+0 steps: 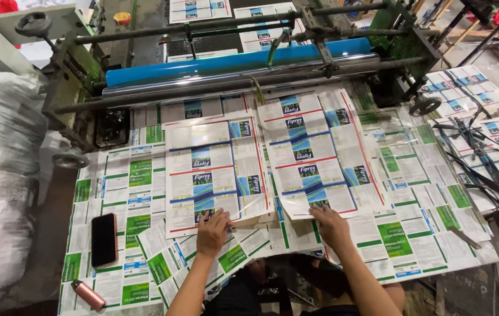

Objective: Picking up and inspecting printed label sheets from a production machine.

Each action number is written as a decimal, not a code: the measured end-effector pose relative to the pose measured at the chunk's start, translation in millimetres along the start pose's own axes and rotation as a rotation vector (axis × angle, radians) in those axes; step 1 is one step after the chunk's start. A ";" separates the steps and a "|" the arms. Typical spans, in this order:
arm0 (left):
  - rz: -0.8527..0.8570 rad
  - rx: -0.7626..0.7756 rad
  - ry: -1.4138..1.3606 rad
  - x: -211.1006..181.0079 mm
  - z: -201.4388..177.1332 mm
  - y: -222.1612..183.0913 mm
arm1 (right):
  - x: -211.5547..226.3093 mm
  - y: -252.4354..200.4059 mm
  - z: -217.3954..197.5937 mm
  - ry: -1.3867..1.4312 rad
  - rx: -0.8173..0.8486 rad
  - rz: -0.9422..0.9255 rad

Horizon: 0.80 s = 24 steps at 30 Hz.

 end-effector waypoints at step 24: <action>-0.051 -0.012 -0.019 2.9 -4.0 3.8 | -49.3 113.6 70.6 -0.120 0.200 0.052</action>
Point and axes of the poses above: each hand's wrist, its own y-axis towards the middle knuckle, its own z-axis out of the palm, x = y × z, the point moved 10 cm from there along y, towards the middle knuckle, and after that the axes turned 13 degrees about x, right-handed, at the moved point
